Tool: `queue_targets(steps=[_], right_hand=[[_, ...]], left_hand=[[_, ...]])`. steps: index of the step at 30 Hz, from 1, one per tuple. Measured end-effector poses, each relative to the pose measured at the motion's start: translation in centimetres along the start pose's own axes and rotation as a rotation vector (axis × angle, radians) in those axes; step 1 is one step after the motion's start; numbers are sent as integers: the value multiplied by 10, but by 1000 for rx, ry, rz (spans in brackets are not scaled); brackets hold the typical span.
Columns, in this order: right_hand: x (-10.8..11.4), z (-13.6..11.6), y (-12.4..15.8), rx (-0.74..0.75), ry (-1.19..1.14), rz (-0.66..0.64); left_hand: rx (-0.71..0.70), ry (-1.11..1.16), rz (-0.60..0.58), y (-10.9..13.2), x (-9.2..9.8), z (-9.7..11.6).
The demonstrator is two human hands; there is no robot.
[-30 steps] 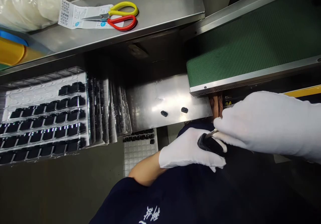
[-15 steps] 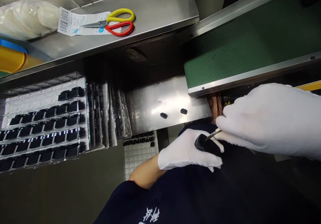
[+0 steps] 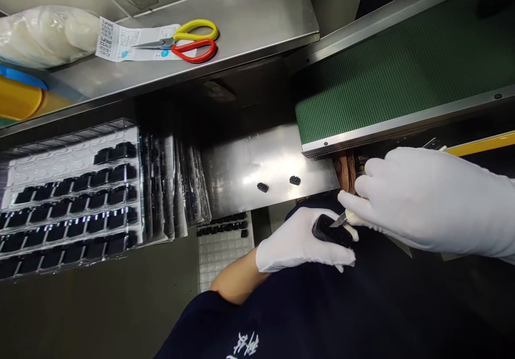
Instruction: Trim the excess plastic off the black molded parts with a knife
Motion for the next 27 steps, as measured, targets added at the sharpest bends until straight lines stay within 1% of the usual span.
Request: queue_targets(steps=[2,4,5,8,10,12,13,14,15,16,18,19,20,21,22,24,25,27], right_hand=[[-4,6,4,-70,-10,54],[-4,9,5,-110,-23,93],[-3,9,4,-106,-28,86],[4,-1,-4,-27,-22,-4],[10,-5,-8,-28,-5,-5],[10,1,-10,-121,-11,64],[3,8,-10,-187,-41,95],[-10,18,-10,-253,-101,109],[-28,31,-11,-318,-193,109],[-52,46,-14,-390,-325,91],[-111,81,-24,-559,-679,65],[-145,101,-29,-701,-893,70],[-181,119,-34,-888,-1115,83],[-212,133,-43,-966,-1174,86],[-239,144,-53,-1003,-1208,94],[-281,160,-73,-1052,-1258,149],[-297,166,-81,-1063,-1276,185],[-318,173,-94,-1080,-1302,264]], left_hand=[[2,-21,5,0,0,-1],[-7,-34,3,-1,0,0],[-12,-41,-1,-1,0,0],[-28,-73,1,0,1,1],[-68,-109,33,1,4,1],[-122,-128,74,3,10,-1],[-145,-130,97,4,13,-3],[-164,-131,123,6,17,-5],[-190,-137,158,7,22,-8],[-234,-152,201,9,27,-10],[-377,-200,296,14,39,-13],[-464,-230,337,17,45,-13],[-545,-259,374,19,51,-14],[-606,-287,406,22,57,-16],[-636,-313,436,23,63,-18],[-617,-342,494,22,76,-26],[-577,-331,522,21,82,-32],[-467,-236,564,18,94,-46]])
Point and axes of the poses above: each hand's wrist, its own y-axis away from the middle knuckle, its own x-axis out of the back of the hand, z = x × y, the point moved 5 cm from there along -y, towards the middle knuckle, and after that the axes turned 7 degrees about -y, right-handed, at the moved point
